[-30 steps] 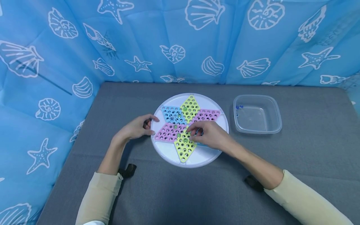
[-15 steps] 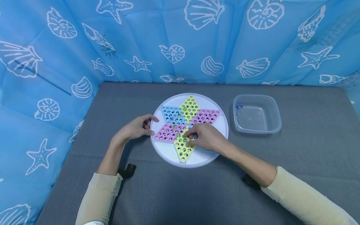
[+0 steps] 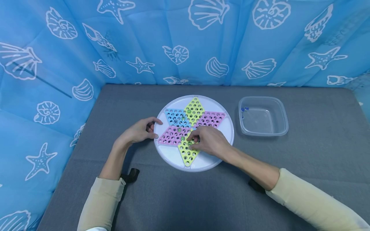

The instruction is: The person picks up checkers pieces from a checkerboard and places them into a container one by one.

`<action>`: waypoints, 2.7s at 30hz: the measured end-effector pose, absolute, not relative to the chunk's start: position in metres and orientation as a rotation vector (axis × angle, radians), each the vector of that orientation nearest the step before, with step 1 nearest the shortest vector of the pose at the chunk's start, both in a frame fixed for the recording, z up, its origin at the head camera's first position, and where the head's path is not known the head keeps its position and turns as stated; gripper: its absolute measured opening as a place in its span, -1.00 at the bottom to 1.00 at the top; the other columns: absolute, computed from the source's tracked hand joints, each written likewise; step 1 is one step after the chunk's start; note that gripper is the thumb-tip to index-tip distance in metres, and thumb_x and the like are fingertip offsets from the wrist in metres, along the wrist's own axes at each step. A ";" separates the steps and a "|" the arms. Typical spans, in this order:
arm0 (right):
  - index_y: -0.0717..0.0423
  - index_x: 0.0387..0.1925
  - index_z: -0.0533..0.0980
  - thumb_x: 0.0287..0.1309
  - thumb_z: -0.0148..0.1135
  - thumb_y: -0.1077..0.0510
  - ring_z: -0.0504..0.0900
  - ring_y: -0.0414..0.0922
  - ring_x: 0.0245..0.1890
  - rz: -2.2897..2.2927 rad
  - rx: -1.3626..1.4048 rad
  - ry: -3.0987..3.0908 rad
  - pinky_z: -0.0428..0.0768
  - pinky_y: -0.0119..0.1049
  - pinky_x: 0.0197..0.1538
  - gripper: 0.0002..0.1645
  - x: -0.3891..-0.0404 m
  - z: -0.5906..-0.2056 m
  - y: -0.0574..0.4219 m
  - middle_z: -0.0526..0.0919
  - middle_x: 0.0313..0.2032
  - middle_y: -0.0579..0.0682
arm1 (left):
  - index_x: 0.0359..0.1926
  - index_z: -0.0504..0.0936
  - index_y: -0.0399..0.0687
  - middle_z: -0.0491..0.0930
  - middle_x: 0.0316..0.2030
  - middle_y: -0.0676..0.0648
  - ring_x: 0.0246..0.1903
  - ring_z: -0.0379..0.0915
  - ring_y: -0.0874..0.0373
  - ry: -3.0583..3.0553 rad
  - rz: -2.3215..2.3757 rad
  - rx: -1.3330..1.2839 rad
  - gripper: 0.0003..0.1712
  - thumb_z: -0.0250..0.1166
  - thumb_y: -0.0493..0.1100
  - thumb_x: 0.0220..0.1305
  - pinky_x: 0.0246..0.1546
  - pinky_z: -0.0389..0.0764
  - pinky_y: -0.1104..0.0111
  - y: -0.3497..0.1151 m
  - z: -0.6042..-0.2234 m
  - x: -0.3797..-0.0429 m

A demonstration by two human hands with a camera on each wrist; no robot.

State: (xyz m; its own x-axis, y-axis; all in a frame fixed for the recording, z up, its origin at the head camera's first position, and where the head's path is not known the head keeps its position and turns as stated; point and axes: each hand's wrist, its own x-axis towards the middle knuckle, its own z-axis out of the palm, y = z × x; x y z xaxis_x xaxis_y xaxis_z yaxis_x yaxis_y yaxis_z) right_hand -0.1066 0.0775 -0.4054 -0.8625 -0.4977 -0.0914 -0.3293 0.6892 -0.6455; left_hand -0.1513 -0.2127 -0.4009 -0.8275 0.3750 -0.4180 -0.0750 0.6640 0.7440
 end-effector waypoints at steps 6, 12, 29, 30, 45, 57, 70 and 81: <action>-0.11 -0.26 0.77 -0.05 0.57 0.05 0.48 -0.29 -0.51 -0.952 -0.656 2.638 0.43 -0.33 -0.43 -0.77 -0.109 -0.406 0.080 0.69 -0.43 -0.26 | 0.22 0.45 -0.25 0.34 -0.27 -0.18 -0.33 0.27 0.03 2.332 1.078 0.236 -0.47 0.33 -0.42 0.22 -0.30 0.35 0.29 -0.213 -0.401 -0.151; -0.08 -0.25 0.77 -0.01 0.55 0.06 0.50 -0.28 -0.47 -1.002 -0.695 2.604 0.44 -0.30 -0.37 -0.78 -0.110 -0.404 0.084 0.71 -0.36 -0.23 | 0.21 0.46 -0.24 0.34 -0.28 -0.17 -0.33 0.27 0.03 2.337 1.081 0.234 -0.48 0.33 -0.42 0.23 -0.30 0.34 0.29 -0.214 -0.403 -0.152; -0.07 -0.23 0.76 0.01 0.53 0.10 0.59 -0.26 -0.36 -1.179 -0.640 2.533 0.52 -0.30 -0.28 -0.78 -0.107 -0.392 0.098 0.71 -0.35 -0.24 | 0.22 0.45 -0.24 0.34 -0.28 -0.17 -0.33 0.26 0.03 2.325 1.093 0.251 -0.48 0.33 -0.40 0.24 -0.30 0.33 0.29 -0.216 -0.404 -0.152; -0.07 -0.23 0.75 0.02 0.53 0.11 0.59 -0.27 -0.35 -1.199 -0.644 2.531 0.53 -0.30 -0.28 -0.78 -0.107 -0.391 0.099 0.71 -0.36 -0.24 | 0.22 0.45 -0.24 0.34 -0.28 -0.17 -0.33 0.26 0.03 2.323 1.094 0.252 -0.48 0.33 -0.40 0.23 -0.29 0.33 0.28 -0.216 -0.404 -0.152; 0.05 -0.11 0.71 0.10 0.47 0.14 0.58 -0.20 -0.33 -1.370 -0.662 2.540 0.57 -0.32 -0.23 -0.72 -0.107 -0.377 0.118 0.64 -0.36 -0.16 | 0.22 0.44 -0.26 0.34 -0.28 -0.16 -0.33 0.26 0.04 2.322 1.110 0.278 -0.47 0.33 -0.39 0.24 -0.31 0.33 0.31 -0.216 -0.404 -0.151; 0.09 -0.04 0.68 0.17 0.40 0.19 0.59 -0.17 -0.28 -1.355 -0.578 2.574 0.58 -0.24 -0.18 -0.70 -0.103 -0.369 0.147 0.64 -0.30 -0.11 | 0.22 0.44 -0.26 0.33 -0.30 -0.14 -0.35 0.26 0.05 2.301 1.122 0.269 -0.47 0.31 -0.42 0.22 -0.32 0.33 0.33 -0.217 -0.403 -0.151; 0.16 -0.04 0.65 0.23 0.35 0.16 0.58 -0.12 -0.29 -1.370 -0.513 2.641 0.54 -0.38 -0.21 -0.72 -0.109 -0.362 0.177 0.65 -0.32 -0.02 | 0.23 0.43 -0.27 0.33 -0.29 -0.15 -0.34 0.25 0.05 2.307 1.121 0.253 -0.46 0.33 -0.41 0.22 -0.33 0.33 0.33 -0.217 -0.405 -0.151; 0.12 -0.04 0.65 0.21 0.38 0.14 0.59 -0.14 -0.29 -1.342 -0.446 2.731 0.53 -0.43 -0.20 -0.71 -0.111 -0.363 0.202 0.67 -0.30 -0.02 | 0.21 0.45 -0.26 0.34 -0.29 -0.15 -0.34 0.26 0.05 2.314 1.107 0.249 -0.47 0.34 -0.40 0.21 -0.32 0.33 0.31 -0.215 -0.405 -0.152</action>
